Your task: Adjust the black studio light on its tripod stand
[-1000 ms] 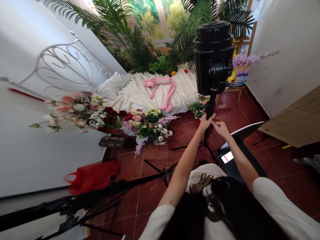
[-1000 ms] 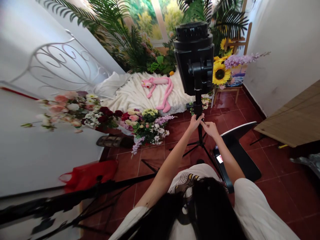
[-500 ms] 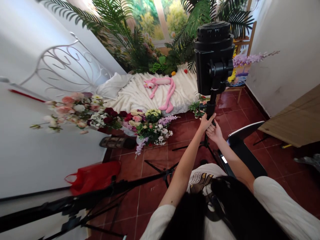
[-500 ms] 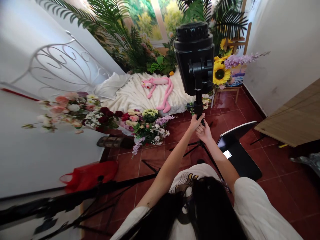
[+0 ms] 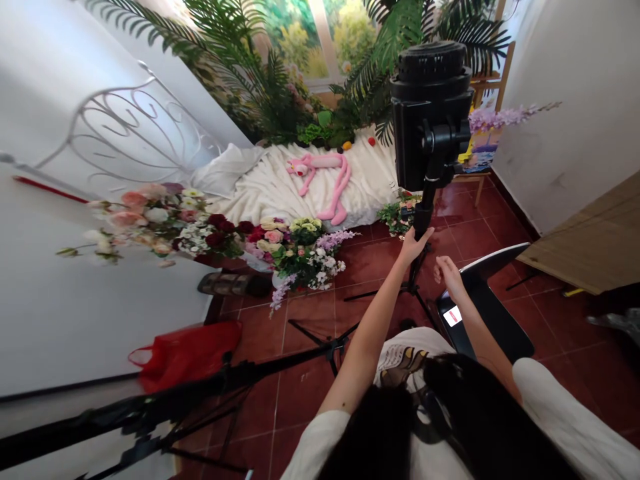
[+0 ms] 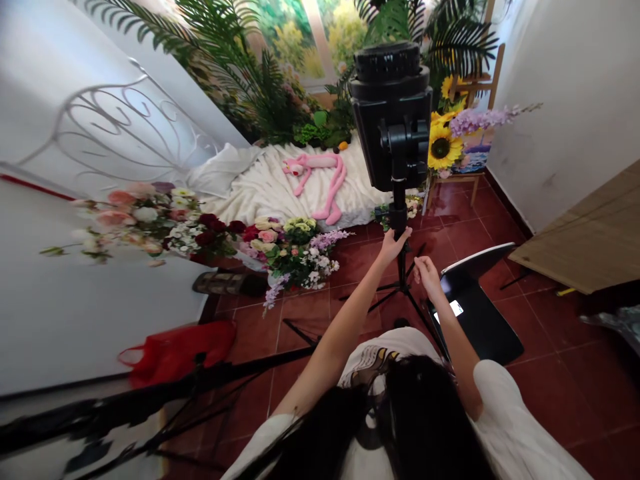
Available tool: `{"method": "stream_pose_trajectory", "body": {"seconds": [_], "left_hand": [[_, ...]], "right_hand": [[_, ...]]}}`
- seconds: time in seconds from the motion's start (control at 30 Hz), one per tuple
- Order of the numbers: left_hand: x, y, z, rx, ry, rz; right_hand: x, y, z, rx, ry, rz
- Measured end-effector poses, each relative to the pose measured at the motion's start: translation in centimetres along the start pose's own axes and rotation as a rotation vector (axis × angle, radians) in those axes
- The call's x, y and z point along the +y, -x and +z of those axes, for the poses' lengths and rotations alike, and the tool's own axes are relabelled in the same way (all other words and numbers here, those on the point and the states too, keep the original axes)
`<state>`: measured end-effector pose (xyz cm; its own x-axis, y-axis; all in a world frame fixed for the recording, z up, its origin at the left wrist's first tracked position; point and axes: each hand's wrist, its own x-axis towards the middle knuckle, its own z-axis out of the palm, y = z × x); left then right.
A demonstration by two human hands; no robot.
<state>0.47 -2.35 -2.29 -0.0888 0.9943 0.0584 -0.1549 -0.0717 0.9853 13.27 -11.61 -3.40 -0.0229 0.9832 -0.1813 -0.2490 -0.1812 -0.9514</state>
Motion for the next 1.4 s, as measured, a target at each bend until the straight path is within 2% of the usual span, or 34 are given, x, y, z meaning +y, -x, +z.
{"method": "stream_pose_trajectory", "body": {"seconds": [0.2,0.3,0.4,0.6,0.67,0.8,0.97,1.23,1.4], "left_hand": [[-0.3,-0.2,0.0,0.0,0.002,-0.005],[-0.2,-0.2,0.0,-0.001,-0.001,-0.002],[-0.1,-0.1,-0.1,-0.014,0.005,0.007],[-0.3,-0.3,-0.2,-0.021,-0.011,0.0],[-0.4,-0.4,-0.2,-0.023,-0.017,-0.004],[-0.6,-0.5,-0.2,-0.036,0.001,0.0],[-0.8,-0.5,-0.2,-0.031,0.004,0.002],[-1.0,-0.6,-0.1,-0.011,0.002,0.004],[-1.0,-0.6,-0.2,-0.02,-0.002,-0.024]], "right_hand": [[-1.1,-1.4,0.5,-0.017,0.237,-0.152],[-2.2,-2.0,1.2,-0.003,0.419,-0.291],[-3.3,-2.6,1.4,0.008,0.607,-0.362],[-4.0,-3.9,0.4,-0.102,0.806,-0.35],[-3.9,-4.2,0.5,-0.081,0.861,-0.334],[-3.7,-4.4,1.2,0.037,0.953,-0.296],[-3.7,-4.4,1.6,0.078,1.006,-0.275],[-4.9,-5.6,0.5,-0.209,0.929,-0.237],[-4.5,-5.6,0.9,-0.285,0.633,-0.151]]}}
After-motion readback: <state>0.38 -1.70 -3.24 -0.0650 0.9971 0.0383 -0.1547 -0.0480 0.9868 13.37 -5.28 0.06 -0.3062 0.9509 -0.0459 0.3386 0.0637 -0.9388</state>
